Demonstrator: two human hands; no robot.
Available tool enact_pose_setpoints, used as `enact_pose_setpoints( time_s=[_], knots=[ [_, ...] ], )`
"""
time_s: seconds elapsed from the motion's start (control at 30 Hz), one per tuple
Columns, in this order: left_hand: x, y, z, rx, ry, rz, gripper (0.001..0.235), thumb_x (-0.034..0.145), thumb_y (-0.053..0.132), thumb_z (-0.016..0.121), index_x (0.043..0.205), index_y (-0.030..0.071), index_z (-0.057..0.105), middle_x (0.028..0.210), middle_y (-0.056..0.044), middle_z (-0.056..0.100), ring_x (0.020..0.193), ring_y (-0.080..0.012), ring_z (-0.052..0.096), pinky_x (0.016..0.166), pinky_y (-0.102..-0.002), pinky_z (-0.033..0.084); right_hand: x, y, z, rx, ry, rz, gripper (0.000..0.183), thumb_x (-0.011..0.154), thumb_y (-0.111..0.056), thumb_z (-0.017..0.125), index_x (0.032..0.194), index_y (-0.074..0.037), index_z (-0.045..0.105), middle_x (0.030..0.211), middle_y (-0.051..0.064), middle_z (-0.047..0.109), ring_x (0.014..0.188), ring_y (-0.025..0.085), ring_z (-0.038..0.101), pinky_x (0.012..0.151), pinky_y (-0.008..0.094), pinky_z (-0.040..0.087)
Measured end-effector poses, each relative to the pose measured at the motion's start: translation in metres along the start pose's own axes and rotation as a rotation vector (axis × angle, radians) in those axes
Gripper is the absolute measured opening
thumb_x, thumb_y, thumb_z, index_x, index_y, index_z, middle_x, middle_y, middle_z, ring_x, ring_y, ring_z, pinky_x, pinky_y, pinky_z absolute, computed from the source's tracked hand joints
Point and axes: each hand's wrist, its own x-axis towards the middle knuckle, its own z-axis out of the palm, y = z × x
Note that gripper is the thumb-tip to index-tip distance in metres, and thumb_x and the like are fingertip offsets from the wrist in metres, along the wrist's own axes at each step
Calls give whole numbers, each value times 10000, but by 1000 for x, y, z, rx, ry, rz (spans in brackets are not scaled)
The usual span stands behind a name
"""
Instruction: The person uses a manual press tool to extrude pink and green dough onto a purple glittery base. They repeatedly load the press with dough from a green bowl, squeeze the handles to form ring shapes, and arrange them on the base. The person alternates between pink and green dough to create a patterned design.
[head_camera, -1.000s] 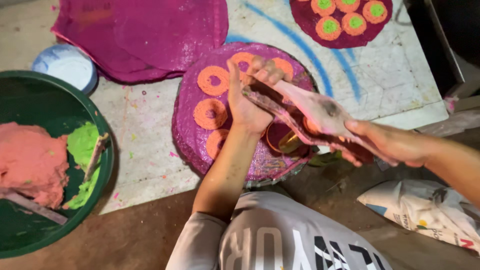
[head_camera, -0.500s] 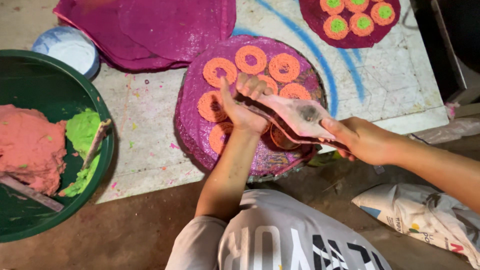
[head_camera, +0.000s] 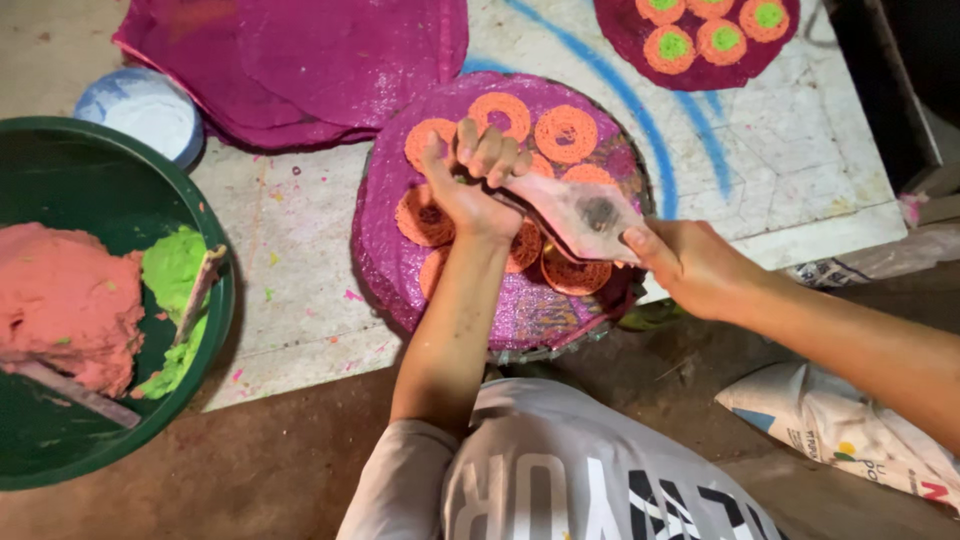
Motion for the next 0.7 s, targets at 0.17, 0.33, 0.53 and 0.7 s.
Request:
enact_pose_setpoints(
  time_s=[0.17, 0.33, 0.53, 0.7],
  knots=[
    [-22, -18, -11, -125, 31, -42, 384, 1062, 427, 404, 777, 173, 439, 663, 46, 417, 601, -126, 445, 650, -320, 435, -6, 20, -3, 13, -165, 191, 801, 974, -651, 294, 806, 17, 704, 612, 152, 630, 626, 275, 629, 645, 427, 523],
    [-34, -30, -18, 612, 82, -145, 495, 1004, 513, 376, 1014, 75, 607, 1021, -115, 659, 991, -244, 623, 932, -402, 484, -28, 68, -46, 44, -75, 215, 763, 998, -691, 317, 816, -18, 627, 631, 118, 627, 586, 224, 574, 591, 388, 492],
    [-103, -12, 10, 2079, -229, -109, 975, 770, 506, 808, 1484, -3, 381, 1337, -195, 594, 1282, -356, 465, 1070, -510, 340, -66, 115, -30, 658, 153, -81, 853, 957, -814, 265, 938, -25, 587, 701, 62, 540, 595, 179, 459, 547, 333, 374],
    [-112, -29, 26, 2385, -358, -87, 1193, 628, 542, 895, 1521, 8, 312, 1375, -210, 513, 1326, -369, 398, 1063, -589, 245, -74, 116, 9, 1086, 334, -254, 862, 930, -870, 379, 1072, -29, 504, 823, 69, 474, 690, 202, 430, 614, 360, 357]
  ],
)
